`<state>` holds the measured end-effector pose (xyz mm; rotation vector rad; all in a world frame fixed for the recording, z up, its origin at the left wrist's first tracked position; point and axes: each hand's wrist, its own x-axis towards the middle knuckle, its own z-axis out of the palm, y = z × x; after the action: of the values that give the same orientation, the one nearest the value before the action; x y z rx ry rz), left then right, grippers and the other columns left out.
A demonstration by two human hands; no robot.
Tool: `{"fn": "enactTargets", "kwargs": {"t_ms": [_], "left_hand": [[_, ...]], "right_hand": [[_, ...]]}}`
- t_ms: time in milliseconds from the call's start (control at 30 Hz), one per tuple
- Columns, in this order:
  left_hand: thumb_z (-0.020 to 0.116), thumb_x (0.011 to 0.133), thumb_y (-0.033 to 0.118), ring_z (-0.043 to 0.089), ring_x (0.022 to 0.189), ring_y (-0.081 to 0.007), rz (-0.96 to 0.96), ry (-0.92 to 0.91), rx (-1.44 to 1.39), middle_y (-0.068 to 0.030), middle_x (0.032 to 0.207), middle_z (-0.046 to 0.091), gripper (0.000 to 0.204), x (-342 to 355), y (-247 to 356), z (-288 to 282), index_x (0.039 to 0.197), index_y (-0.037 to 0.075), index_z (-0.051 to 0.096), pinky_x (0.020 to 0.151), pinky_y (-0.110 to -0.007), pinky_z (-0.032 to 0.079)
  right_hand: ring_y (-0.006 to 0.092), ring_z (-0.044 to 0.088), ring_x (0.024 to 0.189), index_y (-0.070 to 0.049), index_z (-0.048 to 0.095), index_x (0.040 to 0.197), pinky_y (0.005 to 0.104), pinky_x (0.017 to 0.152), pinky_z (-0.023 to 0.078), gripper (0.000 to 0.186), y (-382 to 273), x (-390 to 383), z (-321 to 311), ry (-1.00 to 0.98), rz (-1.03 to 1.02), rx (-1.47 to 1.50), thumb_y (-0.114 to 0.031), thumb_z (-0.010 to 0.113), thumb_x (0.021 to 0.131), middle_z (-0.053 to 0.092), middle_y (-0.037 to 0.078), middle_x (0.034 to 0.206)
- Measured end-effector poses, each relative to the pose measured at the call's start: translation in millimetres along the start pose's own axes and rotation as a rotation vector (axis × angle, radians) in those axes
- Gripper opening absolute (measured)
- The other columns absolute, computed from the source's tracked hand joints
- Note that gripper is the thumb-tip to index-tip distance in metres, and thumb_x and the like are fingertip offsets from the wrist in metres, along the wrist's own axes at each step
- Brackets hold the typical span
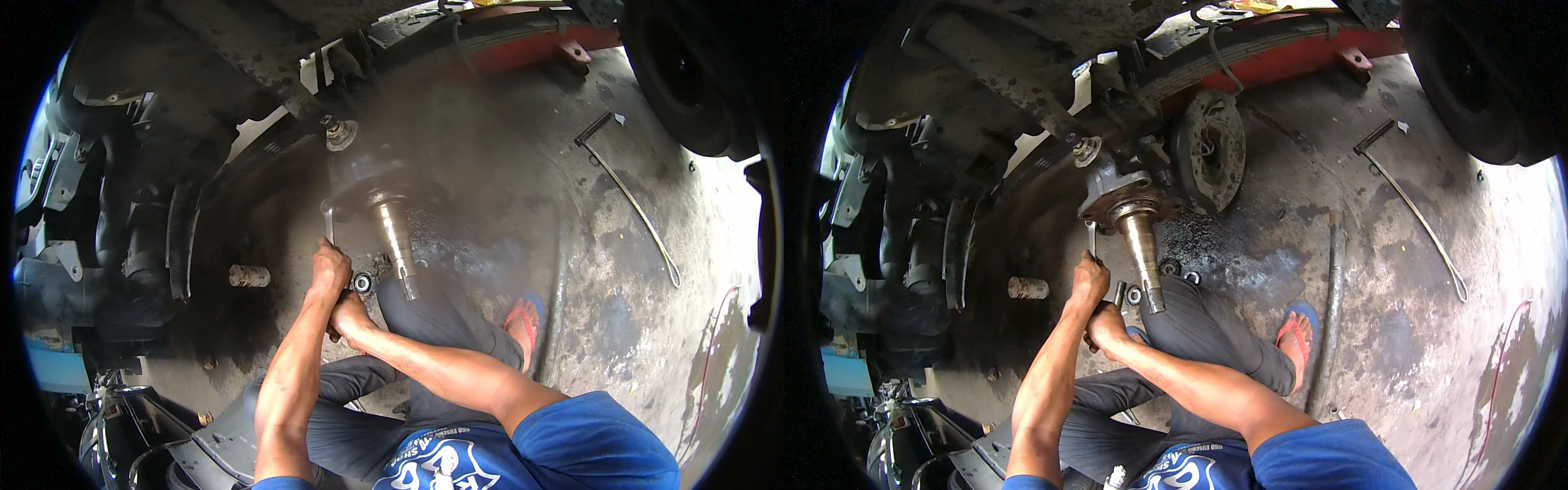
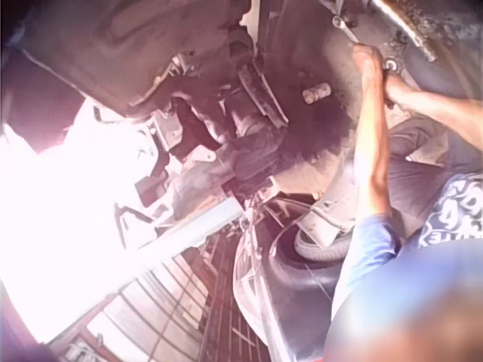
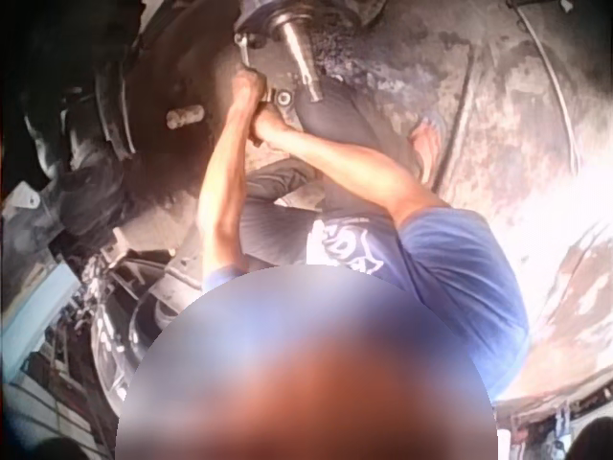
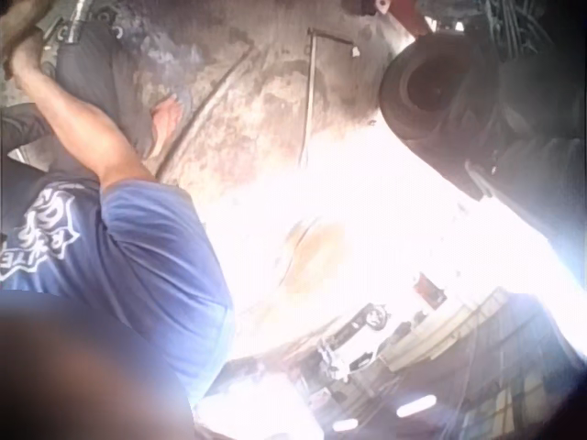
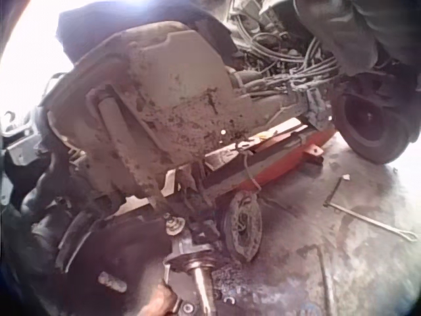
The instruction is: The person sits on the floor beneath a raised vehicle and uses a wrench to loosen and tighten bolts on the suspension assembly. They remove a bolt and nut, place them on the floor, and continue adjusting components of the axle area.
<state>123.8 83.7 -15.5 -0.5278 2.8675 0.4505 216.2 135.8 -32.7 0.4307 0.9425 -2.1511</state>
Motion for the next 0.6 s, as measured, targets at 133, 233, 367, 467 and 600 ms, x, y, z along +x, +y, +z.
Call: {"fn": "enactTargets", "kwargs": {"t_ms": [133,233,367,467,600], "left_hand": [[0.045,0.089,0.006,0.06,0.104,-0.0527,0.036,-0.053,-0.049,-0.0408,0.104,0.061,0.029,9.1,-14.9,-1.9,0.114,-0.008,0.051,0.091,-0.054,0.049],[0.042,0.092,0.01,0.06,0.103,-0.0533,0.077,0.009,0.144,-0.0383,0.102,0.063,0.031,11.9,-26.5,-12.8,0.117,-0.004,0.052,0.092,-0.055,0.048],[0.045,0.093,0.017,0.058,0.107,-0.0537,0.014,-0.019,0.153,-0.038,0.108,0.061,0.03,8.0,-29.0,-10.2,0.117,-0.001,0.052,0.094,-0.057,0.046],[0.056,0.092,0.025,0.058,0.109,-0.0516,0.039,-0.001,0.195,-0.0363,0.11,0.062,0.04,2.5,-29.9,-8.8,0.123,0.0,0.047,0.095,-0.055,0.046],[0.059,0.092,0.025,0.059,0.11,-0.0502,0.071,-0.03,0.174,-0.0353,0.11,0.062,0.04,4.0,-32.3,-10.6,0.121,0.0,0.048,0.096,-0.053,0.047]], "right_hand": [[0.0214,0.053,0.037,0.001,0.058,0.075,0.0381,0.031,0.035,0.024,28.2,23.2,4.9,0.093,-0.18,-0.123,-0.014,0.052,0.092,0.054,0.01,0.053],[0.0315,0.07,0.07,0.001,0.065,0.08,0.0443,0.055,0.051,0.027,55.4,49.7,38.7,0.258,-0.593,-0.531,-0.024,0.063,0.088,0.069,0.021,0.075],[0.033,0.071,0.09,-0.001,0.068,0.089,0.0458,0.072,0.053,0.036,78.8,68.1,40.3,0.365,-0.472,-0.471,-0.036,0.07,0.082,0.071,0.023,0.09],[0.0297,0.068,0.092,-0.002,0.066,0.093,0.041,0.073,0.052,0.035,71.1,65.4,35.5,0.224,-0.358,-0.471,-0.035,0.069,0.084,0.069,0.02,0.092],[0.0263,0.068,0.085,-0.001,0.065,0.096,0.0388,0.072,0.051,0.022,38.6,46.7,23.8,0.038,-0.265,-0.689,-0.022,0.064,0.088,0.07,0.016,0.089]]}}
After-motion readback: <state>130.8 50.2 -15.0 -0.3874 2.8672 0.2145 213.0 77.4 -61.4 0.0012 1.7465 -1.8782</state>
